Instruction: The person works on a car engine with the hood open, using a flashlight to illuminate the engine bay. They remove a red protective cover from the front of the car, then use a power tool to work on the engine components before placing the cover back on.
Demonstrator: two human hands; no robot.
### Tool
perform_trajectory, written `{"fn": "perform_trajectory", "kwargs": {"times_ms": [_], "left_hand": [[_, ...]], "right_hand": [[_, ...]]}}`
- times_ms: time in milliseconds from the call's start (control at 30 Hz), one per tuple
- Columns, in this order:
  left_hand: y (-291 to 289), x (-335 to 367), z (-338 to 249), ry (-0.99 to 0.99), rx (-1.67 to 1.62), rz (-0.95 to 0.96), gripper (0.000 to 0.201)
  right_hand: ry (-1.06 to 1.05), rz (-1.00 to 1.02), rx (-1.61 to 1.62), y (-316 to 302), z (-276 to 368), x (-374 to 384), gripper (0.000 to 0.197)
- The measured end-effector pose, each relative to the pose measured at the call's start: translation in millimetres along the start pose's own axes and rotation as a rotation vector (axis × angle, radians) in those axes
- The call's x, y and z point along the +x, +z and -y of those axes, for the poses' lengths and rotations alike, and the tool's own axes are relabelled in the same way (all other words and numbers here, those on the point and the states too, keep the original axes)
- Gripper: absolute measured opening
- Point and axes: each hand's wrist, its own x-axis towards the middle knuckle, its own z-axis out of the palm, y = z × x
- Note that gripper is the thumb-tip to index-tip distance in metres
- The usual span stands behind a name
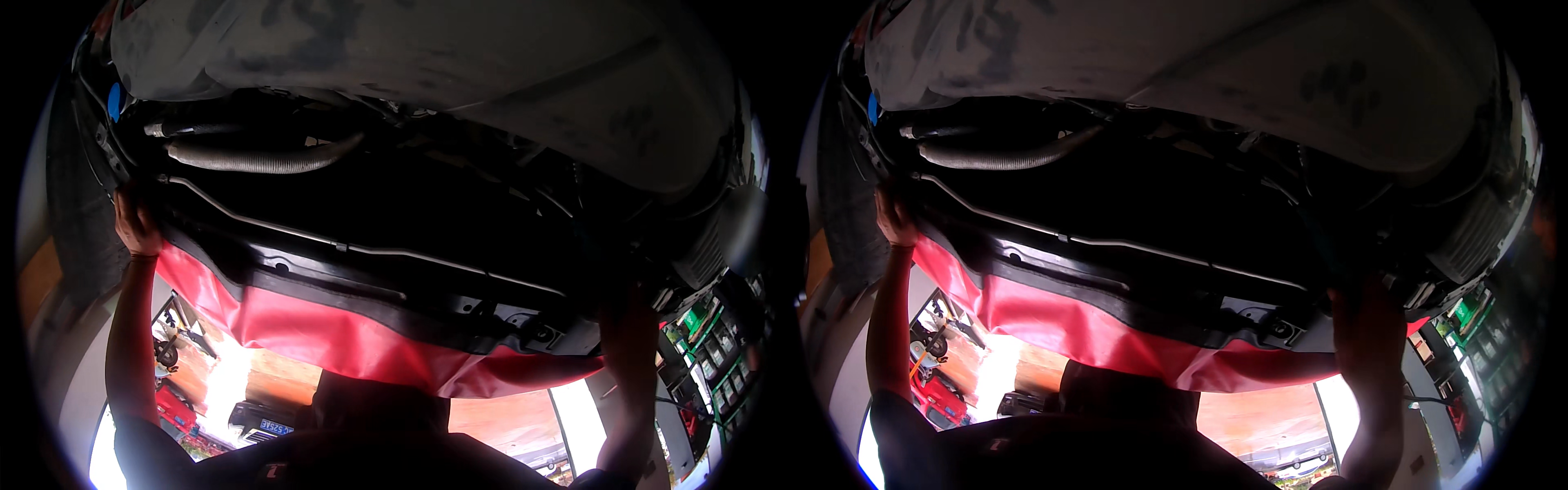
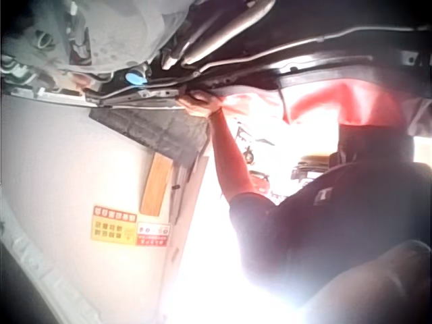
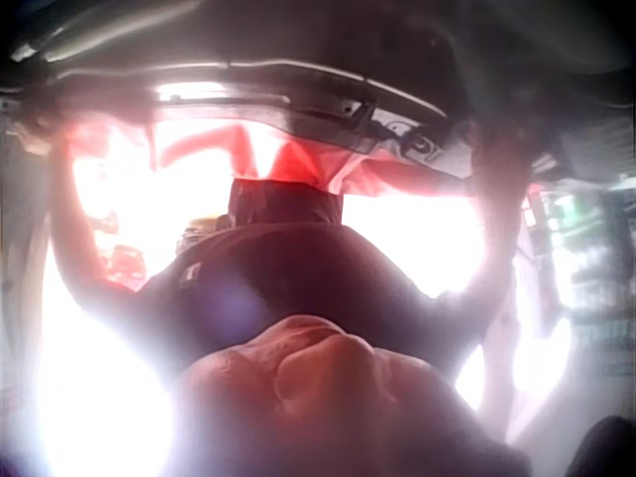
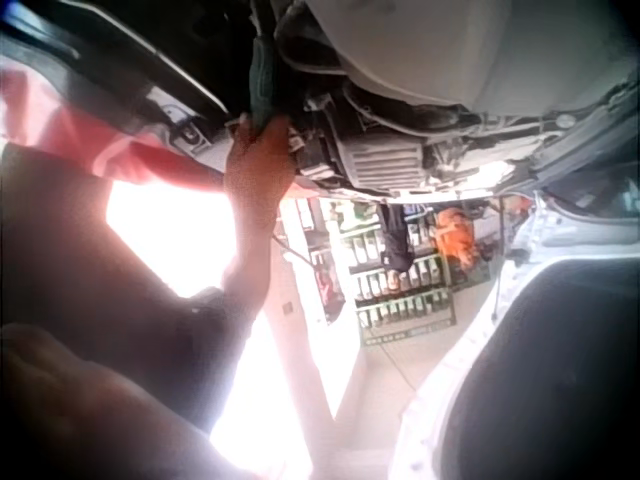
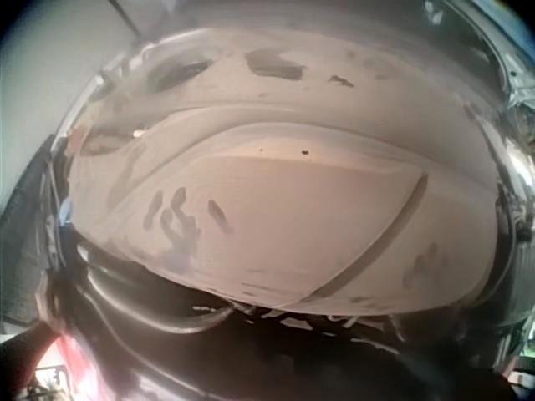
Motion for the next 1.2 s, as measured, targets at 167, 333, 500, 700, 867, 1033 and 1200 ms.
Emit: {"fn": "perform_trajectory", "kwargs": {"times_ms": [167, 333, 500, 700, 867, 1033, 1200], "left_hand": [[-1, -2, -1, 0.010, 0.013, -0.012, 0.028], [-1, -3, 1, 0.025, 0.006, -0.021, 0.029], [0, -4, 3, 0.030, 0.018, -0.024, 0.029], [1, -6, 7, -0.005, 0.038, -0.024, 0.029], [1, -9, 16, -0.001, -0.015, -0.008, 0.030], [3, -9, 21, 0.004, -0.018, 0.006, 0.032], [1, -8, 16, 0.002, -0.034, 0.028, 0.033]], "right_hand": [[-0.120, -0.126, -0.401, 41, 8, -14, 0.039], [-0.190, -0.252, -0.498, 58, 19, -8, 0.037], [-0.162, -0.283, -0.576, 62, 24, 0, 0.038], [-0.136, -0.265, -0.558, 61, 26, 8, 0.039], [-0.126, -0.226, -0.508, 55, 17, 10, 0.036], [-0.045, -0.141, -0.469, 49, 4, 13, 0.036], [-0.054, -0.172, -0.464, 51, -3, 24, 0.037]]}}
